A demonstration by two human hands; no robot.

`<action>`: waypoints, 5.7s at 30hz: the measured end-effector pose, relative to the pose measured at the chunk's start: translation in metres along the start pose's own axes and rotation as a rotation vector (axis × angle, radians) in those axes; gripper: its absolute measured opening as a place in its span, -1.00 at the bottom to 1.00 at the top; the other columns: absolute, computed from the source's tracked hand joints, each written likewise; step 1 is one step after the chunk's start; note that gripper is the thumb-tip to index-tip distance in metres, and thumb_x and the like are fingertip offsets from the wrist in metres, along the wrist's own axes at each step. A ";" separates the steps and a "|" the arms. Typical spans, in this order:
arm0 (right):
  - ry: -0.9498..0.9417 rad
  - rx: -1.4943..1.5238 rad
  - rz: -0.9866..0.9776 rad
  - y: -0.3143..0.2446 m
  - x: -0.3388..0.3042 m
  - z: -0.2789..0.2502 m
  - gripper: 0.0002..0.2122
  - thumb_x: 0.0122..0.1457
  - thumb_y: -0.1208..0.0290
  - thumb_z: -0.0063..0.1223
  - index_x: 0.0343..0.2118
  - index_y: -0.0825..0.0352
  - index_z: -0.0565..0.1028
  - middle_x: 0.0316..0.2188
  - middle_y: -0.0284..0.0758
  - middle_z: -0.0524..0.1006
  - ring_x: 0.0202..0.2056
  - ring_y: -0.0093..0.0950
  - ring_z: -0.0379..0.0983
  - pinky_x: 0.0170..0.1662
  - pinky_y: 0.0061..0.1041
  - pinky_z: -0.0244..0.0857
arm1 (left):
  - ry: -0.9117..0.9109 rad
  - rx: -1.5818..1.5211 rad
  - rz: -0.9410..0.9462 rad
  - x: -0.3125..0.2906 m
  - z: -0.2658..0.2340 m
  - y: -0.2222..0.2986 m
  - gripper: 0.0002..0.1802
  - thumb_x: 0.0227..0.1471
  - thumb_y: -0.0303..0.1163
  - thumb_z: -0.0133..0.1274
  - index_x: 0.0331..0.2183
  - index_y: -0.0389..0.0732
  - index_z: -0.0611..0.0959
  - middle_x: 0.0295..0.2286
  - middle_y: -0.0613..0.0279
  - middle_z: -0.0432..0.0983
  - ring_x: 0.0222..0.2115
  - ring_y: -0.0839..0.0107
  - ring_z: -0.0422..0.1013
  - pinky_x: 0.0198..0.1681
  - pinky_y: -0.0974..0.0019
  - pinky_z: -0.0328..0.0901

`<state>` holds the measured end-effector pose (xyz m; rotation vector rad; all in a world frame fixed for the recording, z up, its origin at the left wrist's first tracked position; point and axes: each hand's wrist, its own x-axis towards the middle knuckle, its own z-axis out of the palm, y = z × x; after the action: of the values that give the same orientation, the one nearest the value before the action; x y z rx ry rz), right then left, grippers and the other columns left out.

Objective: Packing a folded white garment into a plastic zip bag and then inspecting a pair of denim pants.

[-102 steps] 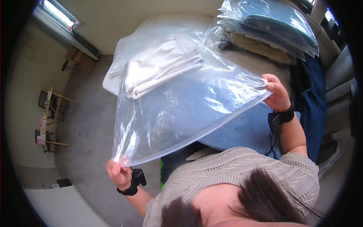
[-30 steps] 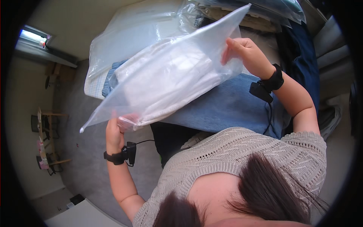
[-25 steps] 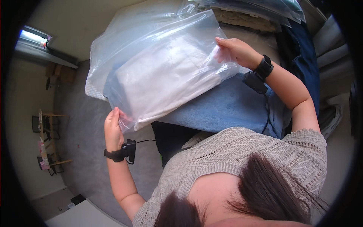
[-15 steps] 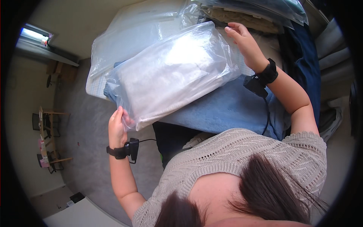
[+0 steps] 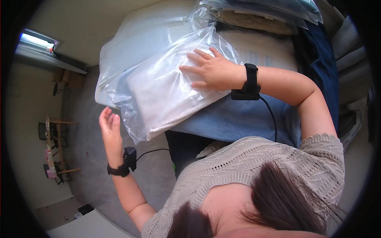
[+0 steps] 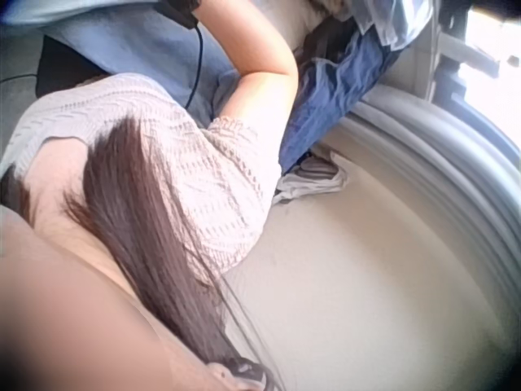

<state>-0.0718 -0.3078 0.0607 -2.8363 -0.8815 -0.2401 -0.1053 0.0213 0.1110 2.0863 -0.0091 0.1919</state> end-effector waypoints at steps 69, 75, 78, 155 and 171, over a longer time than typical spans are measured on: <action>-0.243 0.194 0.060 0.052 0.027 0.019 -0.35 -0.03 -0.15 -0.15 0.12 0.02 0.09 0.17 -0.10 -0.10 0.19 -0.12 -0.29 0.13 0.00 -0.28 | -0.848 0.791 0.544 0.069 0.077 -0.018 0.07 -0.41 0.41 -0.06 0.11 0.04 0.13 0.15 0.11 -0.24 0.17 0.09 -0.40 0.12 -0.12 -0.46; -0.245 0.187 0.070 0.052 0.027 0.020 -0.35 -0.04 -0.15 -0.13 0.12 0.02 0.10 0.17 -0.11 -0.09 0.19 -0.12 -0.28 0.12 0.00 -0.26 | -0.852 0.788 0.527 0.069 0.078 -0.016 0.03 -0.41 0.31 0.04 0.11 0.10 0.12 0.15 0.12 -0.26 0.17 0.12 -0.41 0.13 -0.09 -0.47; -0.235 0.180 0.066 0.052 0.027 0.021 -0.35 -0.04 -0.15 -0.14 0.12 0.01 0.09 0.17 -0.11 -0.09 0.19 -0.12 -0.28 0.12 0.00 -0.25 | -0.850 0.788 0.529 0.068 0.077 -0.016 0.03 -0.41 0.30 0.04 0.11 0.10 0.12 0.15 0.13 -0.26 0.17 0.12 -0.41 0.13 -0.09 -0.47; -0.305 0.216 -0.129 0.052 0.024 -0.033 -0.47 0.07 -0.06 -0.22 0.06 0.13 0.22 0.13 -0.22 0.07 0.19 -0.26 -0.16 0.19 -0.15 -0.34 | -0.820 0.235 0.306 0.125 0.065 -0.020 -0.26 -0.23 0.09 0.04 0.03 0.08 0.31 0.13 0.22 -0.04 0.17 0.20 -0.21 0.16 0.12 -0.23; -0.195 0.271 -0.099 0.038 -0.020 0.003 -0.46 0.09 -0.09 -0.28 0.08 0.10 0.16 0.17 -0.23 -0.04 0.21 -0.26 -0.30 0.18 -0.09 -0.40 | -0.800 0.328 0.443 0.045 0.032 -0.019 -0.52 -0.08 -0.30 -0.02 -0.06 -0.20 0.42 0.03 0.14 0.19 0.13 0.21 -0.07 0.14 0.20 -0.15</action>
<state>-0.0663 -0.3495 0.0496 -2.5976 -1.0089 0.1381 -0.0550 0.0062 0.0853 2.3276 -0.9788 -0.4129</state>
